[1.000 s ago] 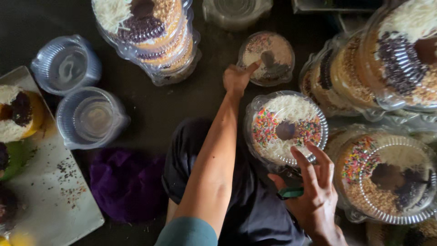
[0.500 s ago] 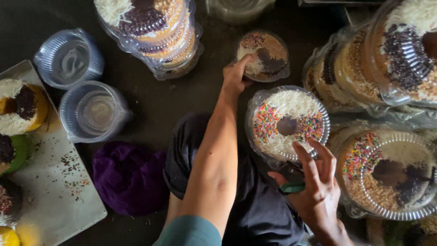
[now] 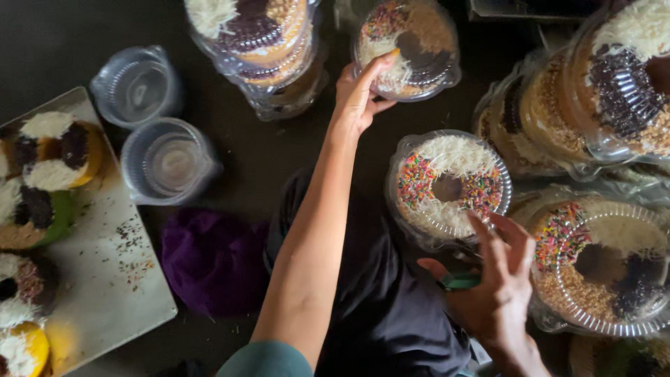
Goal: The person places decorated donuts into clear plastic containers, closes the lids, and uses a small green tool to press the edges. They then stack the sealed containers and repeat the process with additional donuts from a metal tray.
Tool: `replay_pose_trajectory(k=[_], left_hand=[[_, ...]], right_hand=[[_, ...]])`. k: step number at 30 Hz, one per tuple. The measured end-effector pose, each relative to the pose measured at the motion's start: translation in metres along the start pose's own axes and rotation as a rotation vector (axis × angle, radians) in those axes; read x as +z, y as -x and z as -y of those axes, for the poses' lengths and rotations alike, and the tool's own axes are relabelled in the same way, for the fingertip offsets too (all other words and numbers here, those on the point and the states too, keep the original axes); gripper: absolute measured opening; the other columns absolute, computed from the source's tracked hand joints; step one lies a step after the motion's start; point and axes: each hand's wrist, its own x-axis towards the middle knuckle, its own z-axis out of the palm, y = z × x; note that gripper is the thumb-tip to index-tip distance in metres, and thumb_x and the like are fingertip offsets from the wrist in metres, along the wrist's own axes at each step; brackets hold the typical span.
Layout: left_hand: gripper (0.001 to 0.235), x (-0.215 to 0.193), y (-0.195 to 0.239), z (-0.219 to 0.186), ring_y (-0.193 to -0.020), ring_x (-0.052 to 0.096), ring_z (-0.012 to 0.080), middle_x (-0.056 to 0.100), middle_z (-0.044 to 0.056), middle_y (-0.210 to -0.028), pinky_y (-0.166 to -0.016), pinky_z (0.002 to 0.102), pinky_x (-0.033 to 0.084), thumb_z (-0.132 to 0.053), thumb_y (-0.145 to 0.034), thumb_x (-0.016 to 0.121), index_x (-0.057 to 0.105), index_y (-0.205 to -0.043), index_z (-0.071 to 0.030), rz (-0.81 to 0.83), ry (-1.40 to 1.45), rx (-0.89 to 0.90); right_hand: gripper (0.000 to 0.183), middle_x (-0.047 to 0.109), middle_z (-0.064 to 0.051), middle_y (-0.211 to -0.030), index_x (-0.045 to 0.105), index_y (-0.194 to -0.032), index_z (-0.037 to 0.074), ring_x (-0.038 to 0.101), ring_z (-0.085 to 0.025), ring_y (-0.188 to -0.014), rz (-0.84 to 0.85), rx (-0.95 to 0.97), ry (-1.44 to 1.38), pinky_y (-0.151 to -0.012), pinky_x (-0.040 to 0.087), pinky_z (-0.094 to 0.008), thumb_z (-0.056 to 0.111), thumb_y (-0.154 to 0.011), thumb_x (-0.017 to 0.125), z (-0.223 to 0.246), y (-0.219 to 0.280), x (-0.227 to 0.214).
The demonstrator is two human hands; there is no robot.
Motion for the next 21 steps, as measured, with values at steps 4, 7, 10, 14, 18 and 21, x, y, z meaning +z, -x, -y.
replay_pose_trajectory(k=[4, 7, 10, 14, 18, 21], left_hand=[[0.082, 0.011, 0.044, -0.034, -0.116, 0.066, 0.0404, 0.065, 0.019, -0.126, -0.094, 0.075, 0.049, -0.035, -0.066, 0.089, 0.052, -0.132, -0.001, 0.035, 0.04, 0.018], [0.074, 0.013, 0.098, -0.058, -0.12, 0.064, 0.0316, 0.065, 0.015, -0.128, -0.091, 0.071, 0.053, -0.032, -0.072, 0.086, 0.054, -0.131, -0.001, 0.034, 0.04, 0.06], [0.067, 0.01, 0.162, -0.076, -0.114, 0.066, 0.0291, 0.066, 0.014, -0.126, -0.086, 0.059, 0.058, -0.025, -0.08, 0.083, 0.055, -0.135, 0.0, 0.061, 0.09, 0.144], [0.058, 0.008, 0.231, -0.088, -0.107, 0.069, 0.0241, 0.068, 0.01, -0.119, -0.081, 0.046, 0.064, -0.015, -0.082, 0.08, 0.055, -0.134, -0.005, -0.032, 0.194, 0.23], [0.059, -0.003, 0.273, -0.092, -0.102, 0.069, 0.0237, 0.069, 0.011, -0.116, -0.077, 0.047, 0.062, -0.014, -0.081, 0.08, 0.055, -0.134, -0.006, -0.137, 0.217, 0.31], [0.059, -0.017, 0.293, -0.092, -0.102, 0.07, 0.0253, 0.068, 0.012, -0.117, -0.08, 0.049, 0.063, -0.012, -0.082, 0.08, 0.055, -0.135, -0.003, -0.13, 0.278, 0.327]], right_hand=[[0.072, 0.061, -0.015, -0.111, 0.048, -0.134, -0.003, 0.065, -0.023, -0.086, 0.105, 0.278, -0.421, -0.07, 0.053, -0.032, 0.026, -0.078, 0.083, -0.005, -0.002, -0.015], [0.051, 0.067, -0.008, -0.105, 0.048, -0.134, -0.002, 0.066, -0.011, -0.075, 0.186, 0.407, -0.628, -0.064, 0.054, -0.023, 0.017, -0.094, 0.073, -0.006, -0.009, -0.026], [0.039, 0.072, -0.008, -0.093, 0.058, -0.134, 0.0, 0.069, -0.011, -0.072, 0.23, 0.419, -0.508, -0.062, 0.053, -0.025, 0.013, -0.099, 0.069, 0.008, -0.024, -0.027], [0.03, 0.075, -0.011, -0.098, 0.069, -0.129, -0.001, 0.073, -0.011, -0.075, 0.189, 0.16, -0.411, -0.066, 0.055, -0.026, 0.01, -0.1, 0.069, 0.043, -0.038, -0.017], [0.027, 0.078, -0.01, -0.094, 0.069, -0.125, -0.002, 0.074, -0.013, -0.083, 0.188, 0.086, -0.466, -0.076, 0.056, -0.027, 0.011, -0.101, 0.072, 0.06, -0.042, -0.015], [0.02, 0.077, -0.011, -0.096, 0.068, -0.111, -0.003, 0.073, -0.014, -0.084, 0.209, 0.054, -0.471, -0.075, 0.055, -0.028, 0.012, -0.099, 0.075, 0.053, -0.05, -0.016]])
